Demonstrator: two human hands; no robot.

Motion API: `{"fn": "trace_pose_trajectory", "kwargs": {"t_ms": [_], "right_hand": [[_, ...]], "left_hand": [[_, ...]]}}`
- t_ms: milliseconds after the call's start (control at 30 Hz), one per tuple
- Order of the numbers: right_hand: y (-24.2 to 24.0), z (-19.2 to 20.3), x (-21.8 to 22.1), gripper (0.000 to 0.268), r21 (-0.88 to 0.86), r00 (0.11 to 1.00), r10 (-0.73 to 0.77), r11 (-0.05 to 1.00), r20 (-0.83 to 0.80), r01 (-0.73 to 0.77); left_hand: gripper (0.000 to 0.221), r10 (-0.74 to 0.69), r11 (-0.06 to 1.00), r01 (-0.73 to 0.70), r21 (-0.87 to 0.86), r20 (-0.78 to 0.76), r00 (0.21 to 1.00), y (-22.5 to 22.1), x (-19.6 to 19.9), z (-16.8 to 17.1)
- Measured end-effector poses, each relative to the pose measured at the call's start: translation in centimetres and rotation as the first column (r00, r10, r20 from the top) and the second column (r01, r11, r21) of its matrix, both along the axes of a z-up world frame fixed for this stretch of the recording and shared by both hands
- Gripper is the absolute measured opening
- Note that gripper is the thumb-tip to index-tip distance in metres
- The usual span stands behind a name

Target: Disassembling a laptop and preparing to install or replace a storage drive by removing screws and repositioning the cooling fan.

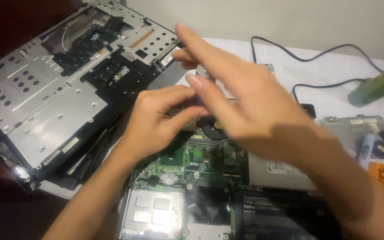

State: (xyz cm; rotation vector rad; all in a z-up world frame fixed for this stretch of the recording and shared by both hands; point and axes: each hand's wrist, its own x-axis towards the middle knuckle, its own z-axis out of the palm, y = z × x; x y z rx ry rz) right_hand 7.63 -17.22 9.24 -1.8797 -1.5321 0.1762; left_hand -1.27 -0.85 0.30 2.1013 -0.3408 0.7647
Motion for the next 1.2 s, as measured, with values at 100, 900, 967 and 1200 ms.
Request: {"fn": "trace_pose_trajectory", "kwargs": {"t_ms": [100, 900, 967, 1200], "right_hand": [[0.2, -2.0, 1.4, 0.034, 0.329, 0.982, -0.084, 0.944, 0.167, 0.025], [0.5, -2.8, 2.5, 0.022, 0.455, 0.929, -0.147, 0.89, 0.338, -0.025], [0.0, -1.6, 2.2, 0.032, 0.339, 0.93, -0.092, 0.94, 0.356, -0.037], [0.9, -2.9, 2.5, 0.024, 0.453, 0.953, -0.108, 0.891, 0.282, -0.033]], "left_hand": [[0.042, 0.005, 0.995, -0.031, -0.095, -0.257, 0.966, -0.3, 0.1, 0.2], [0.01, 0.194, 0.977, -0.187, 0.106, -0.055, 0.98, -1.8, 0.7, 2.2], [0.016, 0.144, 0.988, -0.139, 0.059, -0.076, 0.987, -1.3, 0.9, 2.3], [0.024, 0.144, 0.978, -0.185, -0.099, -0.32, 0.936, -2.1, 0.9, 2.8]]}}
